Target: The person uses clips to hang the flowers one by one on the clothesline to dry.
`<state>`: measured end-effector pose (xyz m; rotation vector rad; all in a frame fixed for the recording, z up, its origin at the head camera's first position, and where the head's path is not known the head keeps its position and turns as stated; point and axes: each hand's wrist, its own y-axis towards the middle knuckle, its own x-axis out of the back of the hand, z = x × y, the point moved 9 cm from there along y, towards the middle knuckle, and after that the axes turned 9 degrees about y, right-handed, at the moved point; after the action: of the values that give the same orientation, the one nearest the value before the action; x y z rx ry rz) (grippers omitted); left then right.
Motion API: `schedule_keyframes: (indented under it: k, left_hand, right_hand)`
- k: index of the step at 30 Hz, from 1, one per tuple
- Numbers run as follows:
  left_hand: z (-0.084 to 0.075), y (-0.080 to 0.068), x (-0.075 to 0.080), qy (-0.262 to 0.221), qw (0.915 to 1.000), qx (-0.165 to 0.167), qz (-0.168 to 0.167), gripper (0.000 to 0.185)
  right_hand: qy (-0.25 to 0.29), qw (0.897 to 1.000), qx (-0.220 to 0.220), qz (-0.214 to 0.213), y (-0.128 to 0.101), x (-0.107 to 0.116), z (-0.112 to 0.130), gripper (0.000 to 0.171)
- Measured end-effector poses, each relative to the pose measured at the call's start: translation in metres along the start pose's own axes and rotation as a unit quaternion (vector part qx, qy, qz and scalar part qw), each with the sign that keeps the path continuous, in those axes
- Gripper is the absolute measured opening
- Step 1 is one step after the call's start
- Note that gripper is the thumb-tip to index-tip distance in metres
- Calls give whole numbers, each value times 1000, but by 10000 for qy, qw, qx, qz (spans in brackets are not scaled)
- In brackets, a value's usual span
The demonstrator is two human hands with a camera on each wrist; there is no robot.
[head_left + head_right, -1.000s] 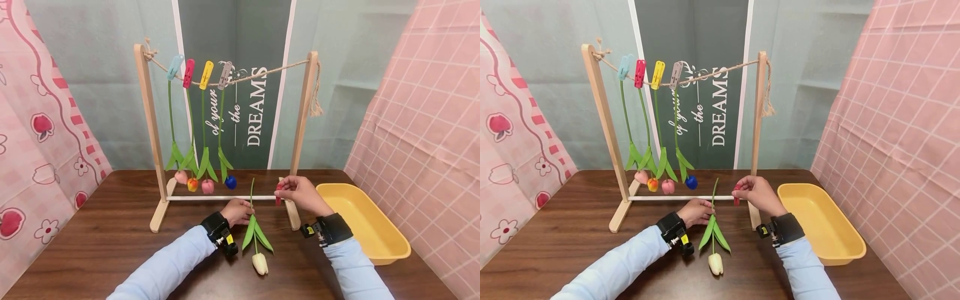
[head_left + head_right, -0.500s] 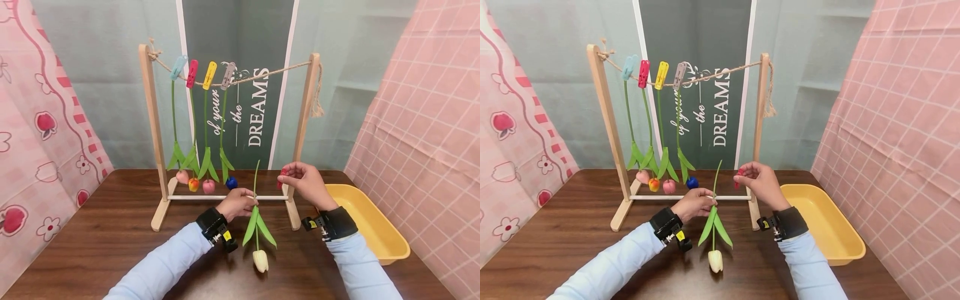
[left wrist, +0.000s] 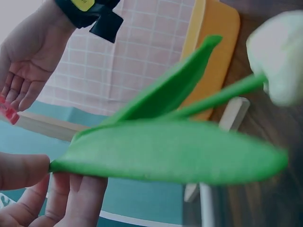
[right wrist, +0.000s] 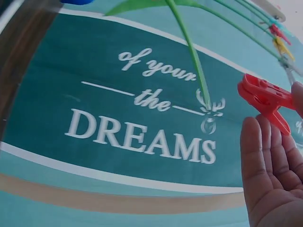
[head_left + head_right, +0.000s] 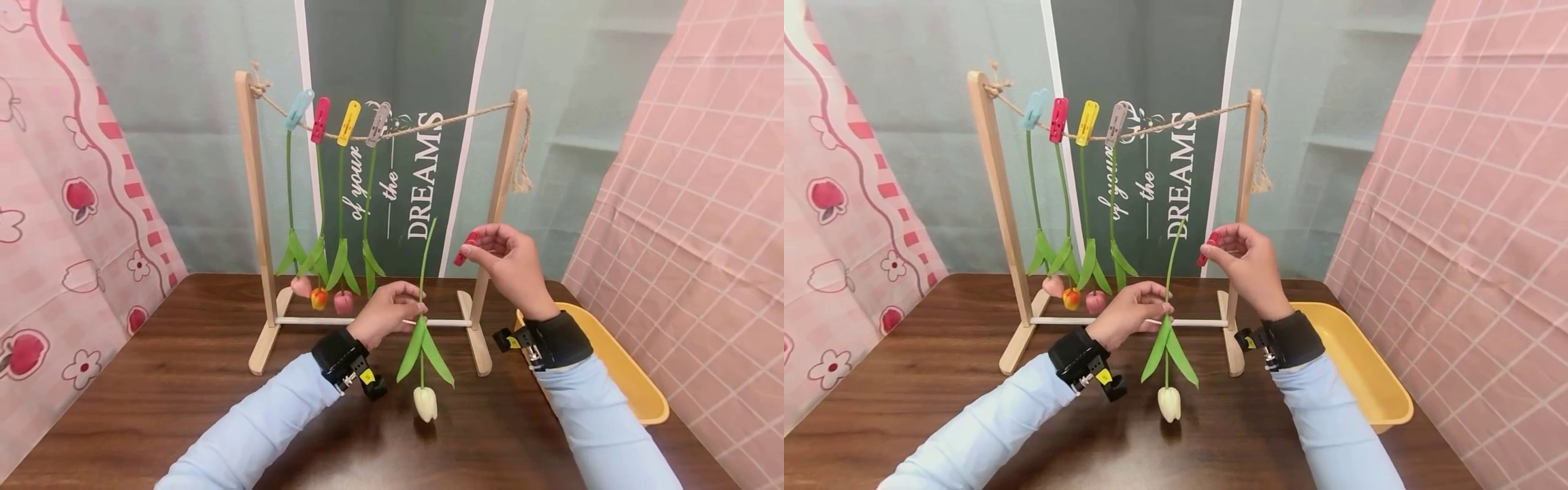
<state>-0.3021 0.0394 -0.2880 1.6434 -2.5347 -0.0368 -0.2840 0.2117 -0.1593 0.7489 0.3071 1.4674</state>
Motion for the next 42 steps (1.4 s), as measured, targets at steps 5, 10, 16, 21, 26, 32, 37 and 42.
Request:
schedule_keyframes:
  k: [5,10,16,21,26,32,37,42]
  left_hand:
    - [-21,-2,3,79,9992,-367,-110,18]
    - [-37,-5,8,125,9973,-662,-279,18]
    - [-53,-5,14,78,9944,-953,-451,18]
    - [-63,-4,17,5,9927,-1087,-527,17]
    - [-71,-2,20,69,9897,-1261,-671,17]
    - [-78,1,25,128,9865,-1350,-919,17]
    - [-85,6,28,205,9839,-1395,-1095,16]
    - [-89,10,30,143,9822,-1410,-1237,16]
  right_hand:
    - [140,9991,399,-85,14,2,28,23]
    - [181,9970,742,-110,27,2,53,24]
    - [192,9939,1073,-147,37,3,76,23]
    - [300,9916,1239,-235,47,6,92,20]
    - [405,9893,1361,-328,57,7,107,16]
    - [712,9892,1240,-328,71,6,119,15]
    - [1366,9841,1085,-330,87,6,125,16]
    - [1214,9875,930,-372,103,3,132,16]
